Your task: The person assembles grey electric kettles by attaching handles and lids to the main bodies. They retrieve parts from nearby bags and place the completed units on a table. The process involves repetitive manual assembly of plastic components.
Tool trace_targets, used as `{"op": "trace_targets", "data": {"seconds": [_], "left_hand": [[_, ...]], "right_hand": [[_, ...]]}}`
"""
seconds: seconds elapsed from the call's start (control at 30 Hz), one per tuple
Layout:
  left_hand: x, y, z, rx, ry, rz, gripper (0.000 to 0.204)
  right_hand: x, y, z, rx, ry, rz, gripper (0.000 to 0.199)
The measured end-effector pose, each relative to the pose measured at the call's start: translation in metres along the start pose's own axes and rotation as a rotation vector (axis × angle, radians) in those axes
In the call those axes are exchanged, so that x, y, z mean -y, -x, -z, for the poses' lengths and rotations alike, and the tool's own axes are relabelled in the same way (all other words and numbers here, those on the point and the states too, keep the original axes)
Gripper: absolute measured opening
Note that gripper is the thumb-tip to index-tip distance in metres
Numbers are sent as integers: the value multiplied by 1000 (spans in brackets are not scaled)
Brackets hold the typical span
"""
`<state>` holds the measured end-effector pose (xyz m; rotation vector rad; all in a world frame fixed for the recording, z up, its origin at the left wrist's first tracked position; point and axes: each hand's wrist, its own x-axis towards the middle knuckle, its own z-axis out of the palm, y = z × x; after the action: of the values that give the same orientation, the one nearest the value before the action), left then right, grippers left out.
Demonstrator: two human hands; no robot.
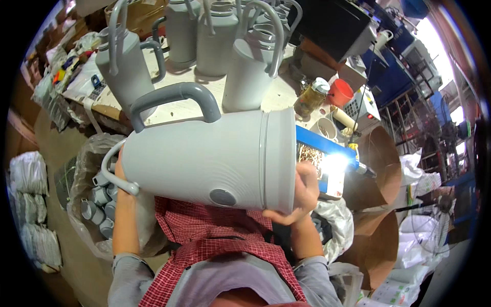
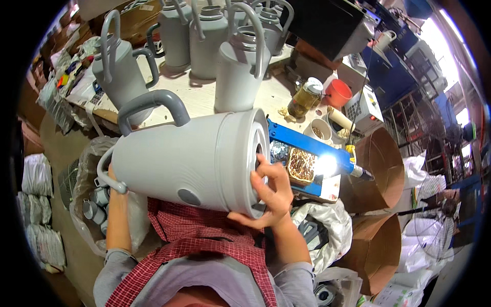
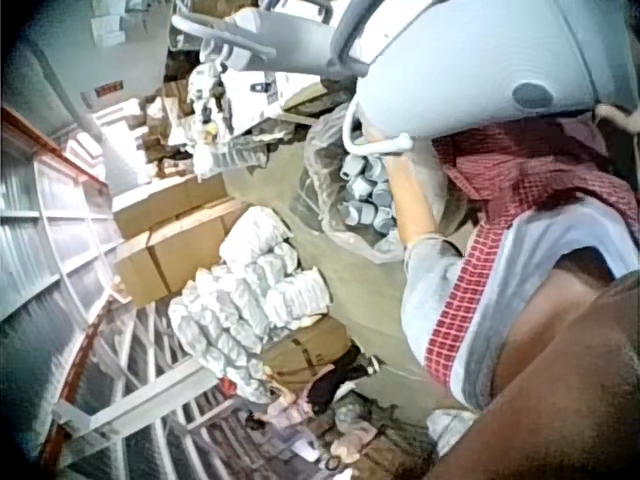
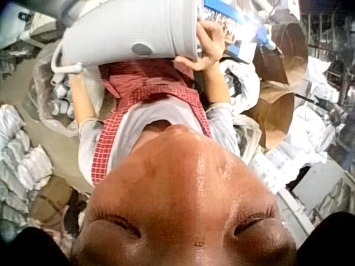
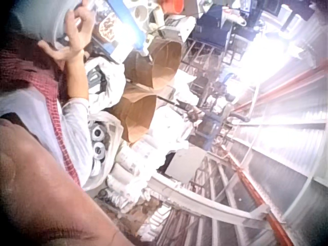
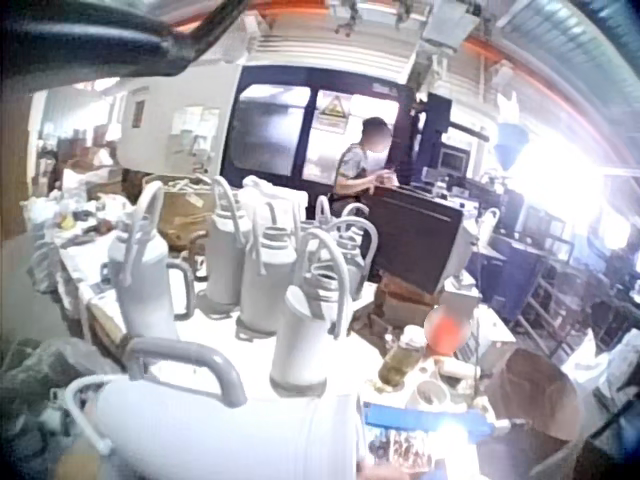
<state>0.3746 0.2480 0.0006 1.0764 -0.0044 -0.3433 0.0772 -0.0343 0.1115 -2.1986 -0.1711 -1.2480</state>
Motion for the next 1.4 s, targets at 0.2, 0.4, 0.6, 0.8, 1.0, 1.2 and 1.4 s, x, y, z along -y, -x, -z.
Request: {"op": "trace_targets", "data": {"seconds": [0.2, 0.4, 0.6, 0.8, 1.0, 1.2, 1.4], "left_hand": [[-28, -3, -3, -147, -22, -20, 36], [-68, 33, 7, -23, -252, -338, 45], [-81, 23, 16, -175, -122, -265, 42], [-54, 8, 31, -147, -164, -67, 41], [-35, -7, 41, -143, -173, -169, 43], [-42, 8, 32, -156, -172, -133, 40], [-63, 27, 61, -249, -272, -114, 37]], "right_hand": [[-2, 9, -21, -42, 12, 4, 85], [-45, 37, -61, -172, -491, -845, 60], [-65, -4, -32, -242, -559, -506, 100], [-15, -48, -53, -459, -1011, -911, 113], [-48, -18, -84, -273, -1047, -736, 119], [-81, -19, -100, -224, -775, -708, 109], [-63, -16, -117, -183, -481, -552, 105]]}}
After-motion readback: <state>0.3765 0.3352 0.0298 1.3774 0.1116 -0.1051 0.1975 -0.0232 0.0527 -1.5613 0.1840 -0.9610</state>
